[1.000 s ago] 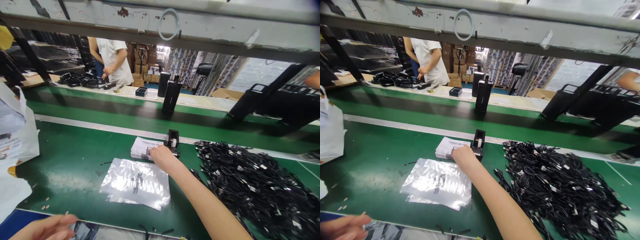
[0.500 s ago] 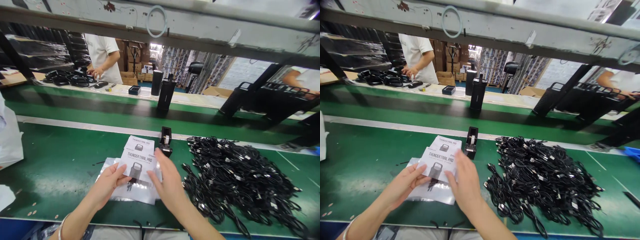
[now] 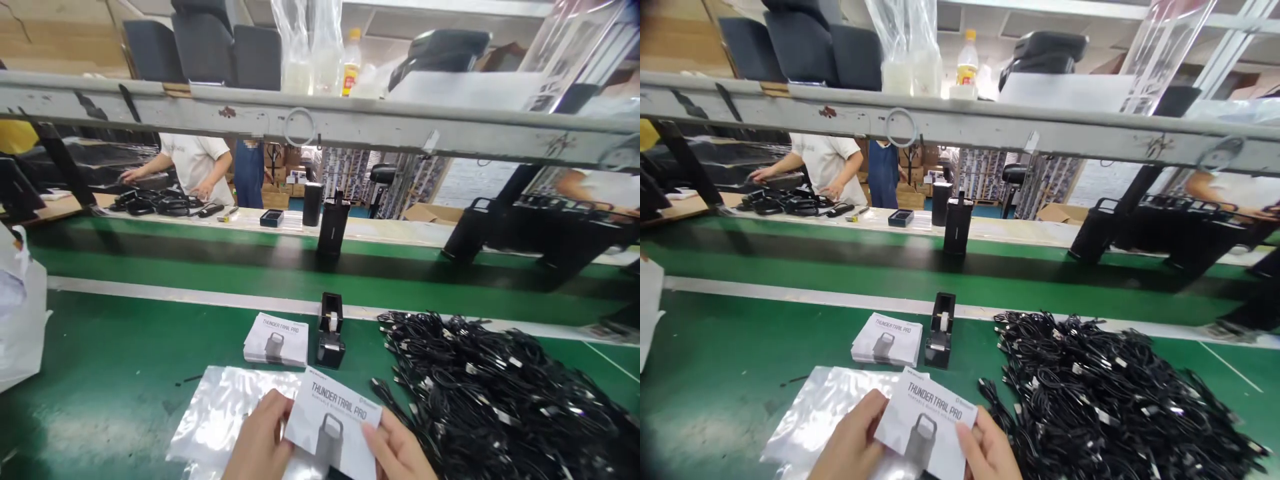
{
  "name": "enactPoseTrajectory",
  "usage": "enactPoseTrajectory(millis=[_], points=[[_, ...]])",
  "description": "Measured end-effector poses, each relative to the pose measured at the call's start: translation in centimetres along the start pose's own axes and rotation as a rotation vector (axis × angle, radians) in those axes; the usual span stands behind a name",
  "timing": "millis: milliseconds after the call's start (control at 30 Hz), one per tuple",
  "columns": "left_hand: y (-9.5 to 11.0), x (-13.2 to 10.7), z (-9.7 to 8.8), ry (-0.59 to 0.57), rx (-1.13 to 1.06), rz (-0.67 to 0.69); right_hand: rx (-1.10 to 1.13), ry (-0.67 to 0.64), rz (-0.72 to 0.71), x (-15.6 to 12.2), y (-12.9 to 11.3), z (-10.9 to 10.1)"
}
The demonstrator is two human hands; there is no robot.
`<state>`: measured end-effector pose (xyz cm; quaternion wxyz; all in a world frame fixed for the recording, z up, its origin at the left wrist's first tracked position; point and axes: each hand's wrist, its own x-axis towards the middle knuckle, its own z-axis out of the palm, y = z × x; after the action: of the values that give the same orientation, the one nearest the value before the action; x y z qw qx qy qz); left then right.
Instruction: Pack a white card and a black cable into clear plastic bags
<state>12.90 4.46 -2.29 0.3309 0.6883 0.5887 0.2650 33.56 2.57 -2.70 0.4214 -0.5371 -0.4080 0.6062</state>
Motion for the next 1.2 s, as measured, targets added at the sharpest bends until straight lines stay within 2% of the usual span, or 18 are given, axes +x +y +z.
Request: enactPoseTrajectory(millis=[100,200,267,500,800,967,1067,1200], points=[[0.1,-0.1,0.5,0.03,0.18,0.022,-0.06,-0.006,-0.067,0.3,-0.4,0.1],[0.2,-0.1,0.2,-0.001,0.242,0.0,-0.092,0.024,-0.157,0.3,-1.2,0.0],[0.4,-0.1,-0.1,-0.029,0.265,-0.028,-0.068,0.045,-0.165,0.1,-1.5,-0.1],[0.9,0.3,-0.7,-0.063,0.304,-0.072,-0.016,0.141,-0.041,-1.6,-1.8,-0.2],[0.7,0.0,-0.8,-0.058,0.323,-0.032,-0.124,0.232,-0.038,-2.5,-0.2,-0.4],[0.8,-0.4,-1.0,-0.035,0.303,0.022,-0.205,0.262,-0.024,-2.8,0.7,0.2],[0.8,-0.6,-1.0,-0.017,0.319,0.027,-0.219,0.253,-0.024,-3.0,1.1,0.7],[0.7,-0.9,-0.7,-0.001,0.315,0.046,-0.176,0.172,0.032,-3.6,0.9,1.0]])
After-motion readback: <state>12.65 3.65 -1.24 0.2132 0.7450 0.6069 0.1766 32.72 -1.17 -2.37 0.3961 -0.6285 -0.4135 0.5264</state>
